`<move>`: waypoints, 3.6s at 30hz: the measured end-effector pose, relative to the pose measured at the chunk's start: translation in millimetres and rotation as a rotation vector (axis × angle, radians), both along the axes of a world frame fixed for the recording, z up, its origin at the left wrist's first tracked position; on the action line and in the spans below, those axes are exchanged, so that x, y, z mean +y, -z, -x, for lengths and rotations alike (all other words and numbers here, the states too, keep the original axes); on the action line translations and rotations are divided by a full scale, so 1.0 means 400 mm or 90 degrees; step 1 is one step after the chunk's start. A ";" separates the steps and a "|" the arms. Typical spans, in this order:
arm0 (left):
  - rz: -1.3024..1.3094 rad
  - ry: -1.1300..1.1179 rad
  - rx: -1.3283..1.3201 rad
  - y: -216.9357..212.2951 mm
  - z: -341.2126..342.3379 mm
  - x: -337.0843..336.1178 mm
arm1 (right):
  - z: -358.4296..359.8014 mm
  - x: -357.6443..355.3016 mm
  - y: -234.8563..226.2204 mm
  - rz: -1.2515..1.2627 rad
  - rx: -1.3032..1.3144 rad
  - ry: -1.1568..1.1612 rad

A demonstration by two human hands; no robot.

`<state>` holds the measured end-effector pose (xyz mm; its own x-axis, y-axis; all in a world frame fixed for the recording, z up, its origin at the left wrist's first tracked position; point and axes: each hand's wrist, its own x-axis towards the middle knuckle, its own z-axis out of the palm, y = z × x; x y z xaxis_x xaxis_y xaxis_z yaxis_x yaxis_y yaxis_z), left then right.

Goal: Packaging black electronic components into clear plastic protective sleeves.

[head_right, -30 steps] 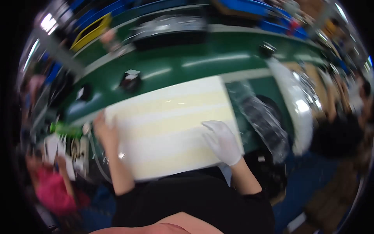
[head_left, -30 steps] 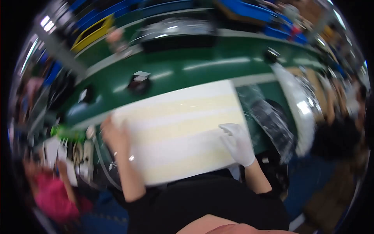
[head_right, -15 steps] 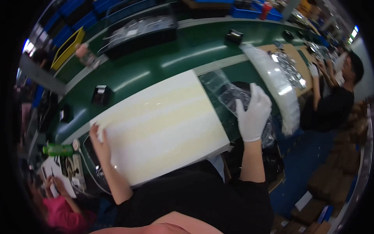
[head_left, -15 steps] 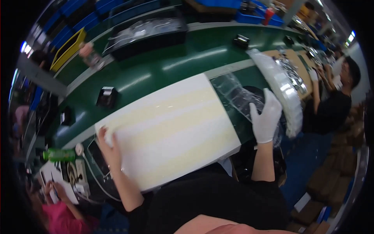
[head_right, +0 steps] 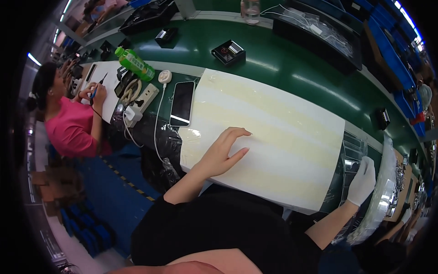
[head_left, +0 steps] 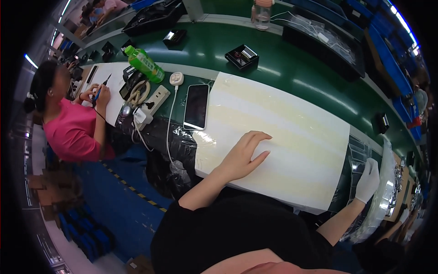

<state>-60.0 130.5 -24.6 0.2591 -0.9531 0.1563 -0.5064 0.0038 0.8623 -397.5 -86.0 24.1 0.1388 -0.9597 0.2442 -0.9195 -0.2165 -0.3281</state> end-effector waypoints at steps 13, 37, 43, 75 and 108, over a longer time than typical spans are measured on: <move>0.192 -0.095 0.229 0.029 -0.042 0.012 | -0.363 0.227 -0.110 -0.169 -0.148 -0.539; -0.073 0.148 0.089 -0.004 -0.148 -0.025 | -0.327 0.171 0.068 -0.220 -0.244 -0.580; -0.231 0.166 -0.032 -0.005 -0.176 -0.061 | -0.350 0.128 0.121 -0.316 -0.046 -0.554; -0.281 -0.063 -0.095 -0.055 -0.118 -0.052 | -0.535 0.360 0.242 -0.133 -0.448 -0.543; -0.393 -0.057 0.609 0.057 -0.151 -0.090 | -0.518 0.341 0.232 -0.205 -0.450 -0.486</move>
